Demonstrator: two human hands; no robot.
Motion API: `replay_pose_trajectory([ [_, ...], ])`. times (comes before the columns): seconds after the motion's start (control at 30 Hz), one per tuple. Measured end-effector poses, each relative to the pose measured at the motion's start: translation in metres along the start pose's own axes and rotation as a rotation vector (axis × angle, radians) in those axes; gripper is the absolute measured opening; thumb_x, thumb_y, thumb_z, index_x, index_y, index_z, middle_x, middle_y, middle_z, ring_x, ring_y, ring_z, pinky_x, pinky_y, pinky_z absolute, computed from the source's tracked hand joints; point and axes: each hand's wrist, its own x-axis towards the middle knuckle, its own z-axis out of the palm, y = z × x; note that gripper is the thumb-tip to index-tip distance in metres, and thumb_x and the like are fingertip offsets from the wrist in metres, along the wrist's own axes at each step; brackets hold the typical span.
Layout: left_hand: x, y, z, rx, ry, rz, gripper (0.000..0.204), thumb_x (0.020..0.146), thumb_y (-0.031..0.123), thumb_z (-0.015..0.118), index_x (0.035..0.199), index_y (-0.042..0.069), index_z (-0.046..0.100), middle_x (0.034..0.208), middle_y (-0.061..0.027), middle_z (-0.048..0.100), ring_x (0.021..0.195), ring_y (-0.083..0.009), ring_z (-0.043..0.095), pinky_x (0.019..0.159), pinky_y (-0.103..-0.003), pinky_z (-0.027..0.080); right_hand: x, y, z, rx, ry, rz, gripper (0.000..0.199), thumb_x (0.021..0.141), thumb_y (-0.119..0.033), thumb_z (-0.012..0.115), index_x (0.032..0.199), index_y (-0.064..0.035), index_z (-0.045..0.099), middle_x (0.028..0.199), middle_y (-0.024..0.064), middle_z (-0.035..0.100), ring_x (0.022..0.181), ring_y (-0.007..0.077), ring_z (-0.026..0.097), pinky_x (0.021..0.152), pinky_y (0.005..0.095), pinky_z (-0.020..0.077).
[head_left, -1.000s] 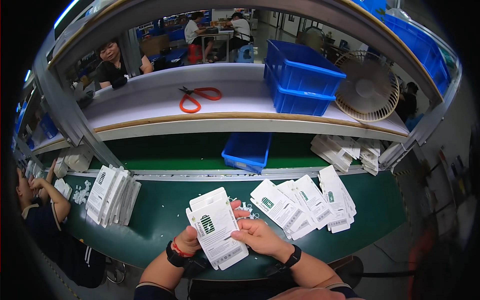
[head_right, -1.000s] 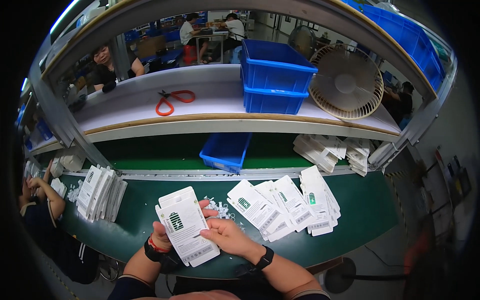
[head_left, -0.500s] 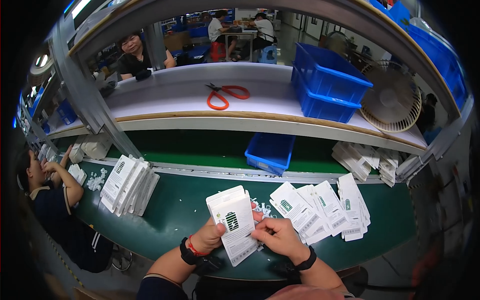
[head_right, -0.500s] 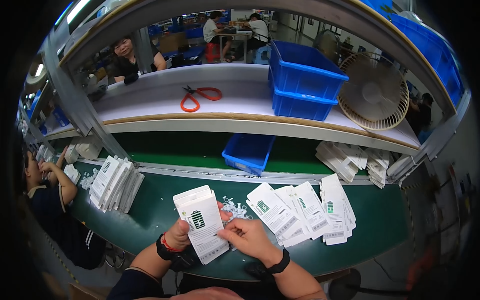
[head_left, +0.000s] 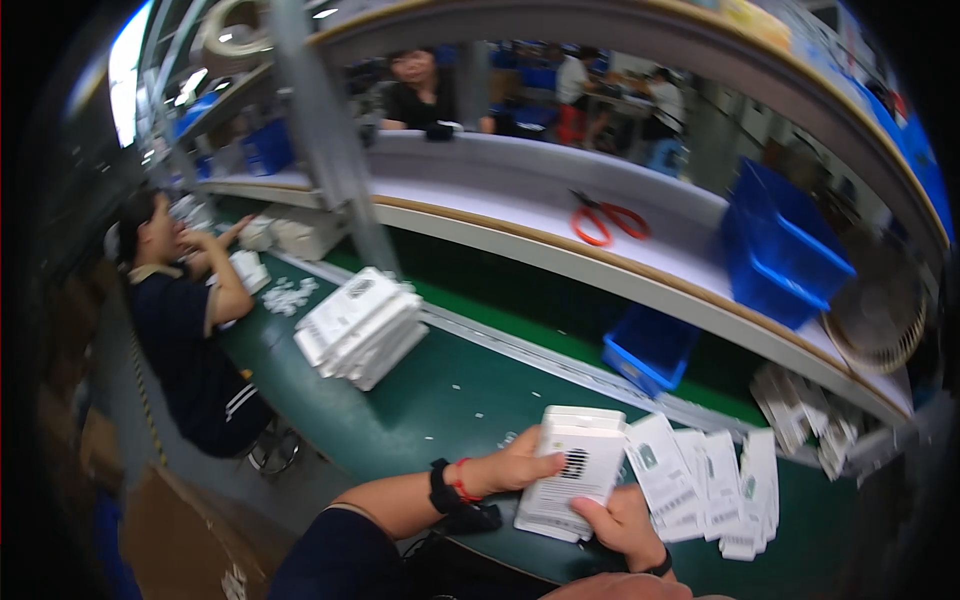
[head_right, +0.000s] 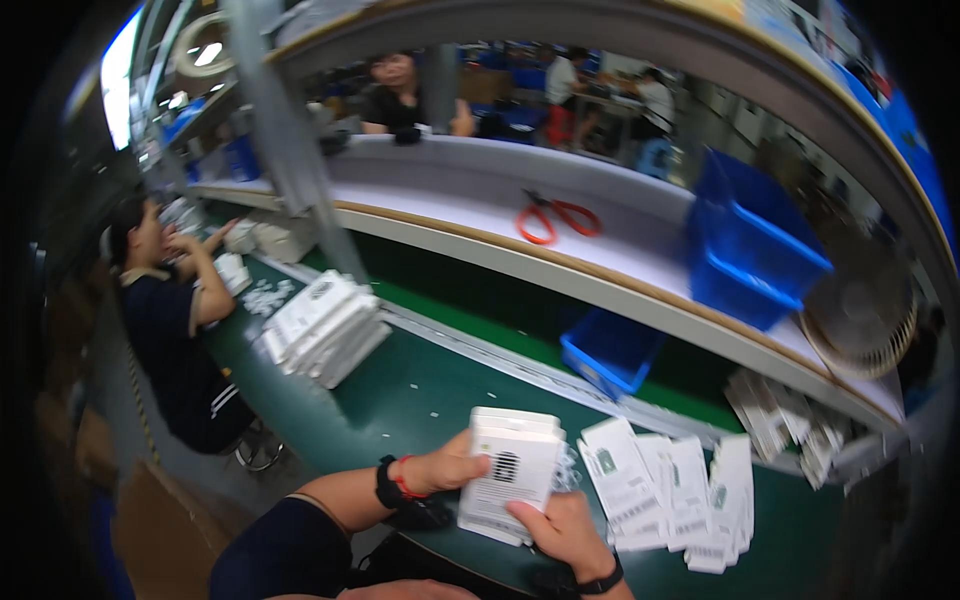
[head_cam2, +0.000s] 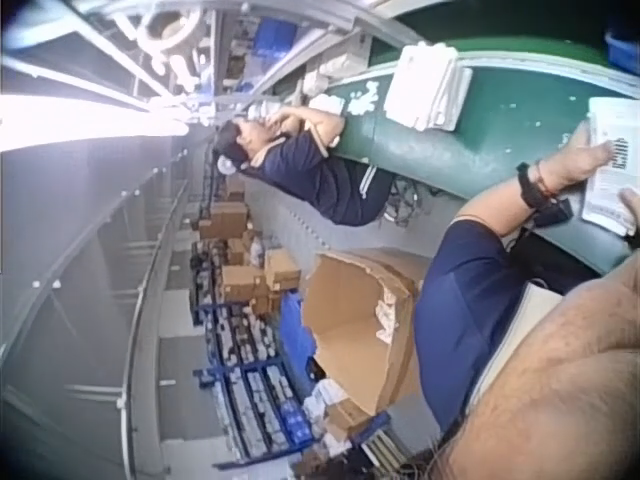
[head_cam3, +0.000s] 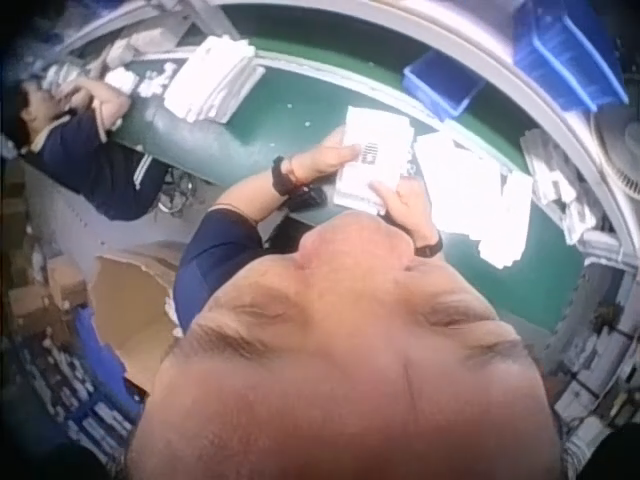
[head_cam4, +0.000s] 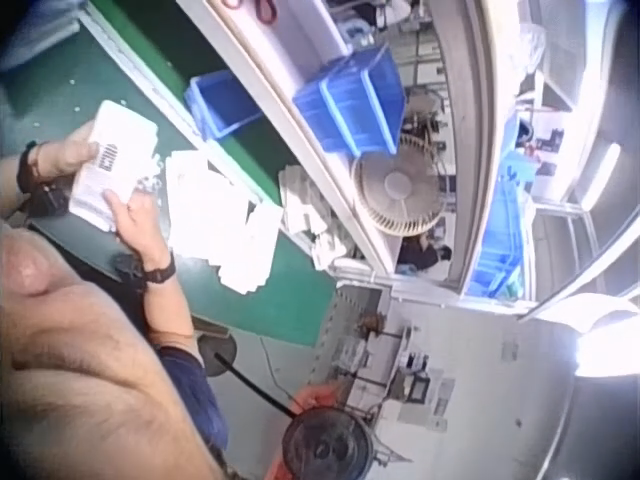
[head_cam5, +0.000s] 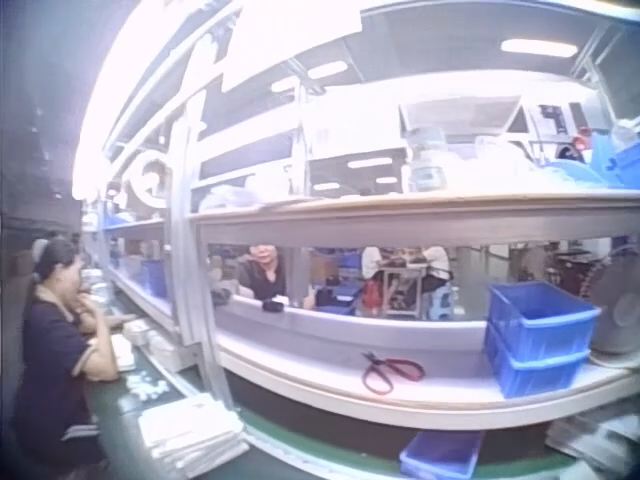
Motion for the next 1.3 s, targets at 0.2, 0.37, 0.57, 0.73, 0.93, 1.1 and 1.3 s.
replay_pose_trajectory([
  [0.2,0.008,0.009,0.004,0.457,-0.023,0.033,0.043,0.099,0.031,0.046,0.098,-0.008,0.064,0.09,-0.0089,0.067,0.083,-0.0092,0.057,0.07,-0.026,0.049,-0.022,0.041,0.009,0.348,0.262,0.193,0.02,0.087,-0.013,0.061,0.089,0.0051,0.068,0.081,0.012,0.07,0.072,0.017,0.065,0.066,0.0315,0.0512],
  [0.37,0.004,0.016,0.009,0.447,-0.038,-0.015,0.04,0.099,0.026,0.046,0.102,-0.01,0.062,0.09,-0.0103,0.067,0.079,-0.0103,0.057,0.07,-0.026,0.049,0.001,0.095,-0.011,0.691,-0.388,0.654,0.041,0.077,-0.04,0.064,0.098,-0.0076,0.05,0.079,0.0133,0.047,0.073,0.0245,0.055,0.069,0.0411,0.0533],
  [0.57,0.01,0.016,0.009,0.501,-0.017,0.035,0.04,0.099,0.028,0.046,0.098,-0.009,0.063,0.082,-0.0129,0.068,0.072,-0.0117,0.06,0.066,-0.027,0.049,-0.03,0.062,-0.002,-0.387,-0.194,0.46,0.032,0.093,-0.029,0.048,0.111,-0.0056,0.06,0.111,0.0207,0.052,0.108,0.0339,0.05,0.096,0.05,0.0412],
  [0.73,0.011,0.03,0.016,0.535,0.018,0.051,0.04,0.098,0.028,0.047,0.091,-0.007,0.064,0.073,-0.0157,0.066,0.062,-0.0166,0.061,0.06,-0.031,0.049,-0.03,0.042,-0.005,-0.453,-0.151,0.372,0.034,0.088,-0.02,0.056,0.117,-0.0036,0.059,0.121,0.0206,0.052,0.114,0.0292,0.05,0.095,0.0483,0.0409],
  [0.93,0.006,0.015,0.014,0.657,-0.147,0.015,0.043,0.099,0.029,0.046,0.085,-0.008,0.063,0.067,-0.0146,0.063,0.058,-0.0172,0.057,0.057,-0.033,0.046,-0.024,0.063,-0.009,0.087,0.026,0.232,0.026,0.09,-0.015,0.054,0.111,-0.0001,0.061,0.103,0.0193,0.064,0.095,0.0294,0.062,0.083,0.038,0.0469],
  [1.1,0.009,0.012,0.016,0.579,-0.137,0.068,0.043,0.098,0.03,0.047,0.081,-0.008,0.061,0.065,-0.016,0.06,0.056,-0.0195,0.055,0.056,-0.034,0.045,-0.016,0.045,-0.008,0.194,0.338,0.061,0.025,0.093,-0.016,0.053,0.106,0.0037,0.062,0.097,0.0186,0.067,0.088,0.027,0.064,0.08,0.0346,0.0474],
  [1.3,0.011,0.005,0.012,0.598,-0.269,-0.021,0.043,0.098,0.03,0.048,0.084,-0.008,0.061,0.065,-0.0162,0.06,0.057,-0.0211,0.056,0.056,-0.034,0.045,-0.011,0.066,-0.004,0.348,0.754,0.098,0.035,0.092,-0.026,0.057,0.1,0.0081,0.061,0.088,0.0147,0.068,0.073,0.0187,0.063,0.066,0.0324,0.0505],
])
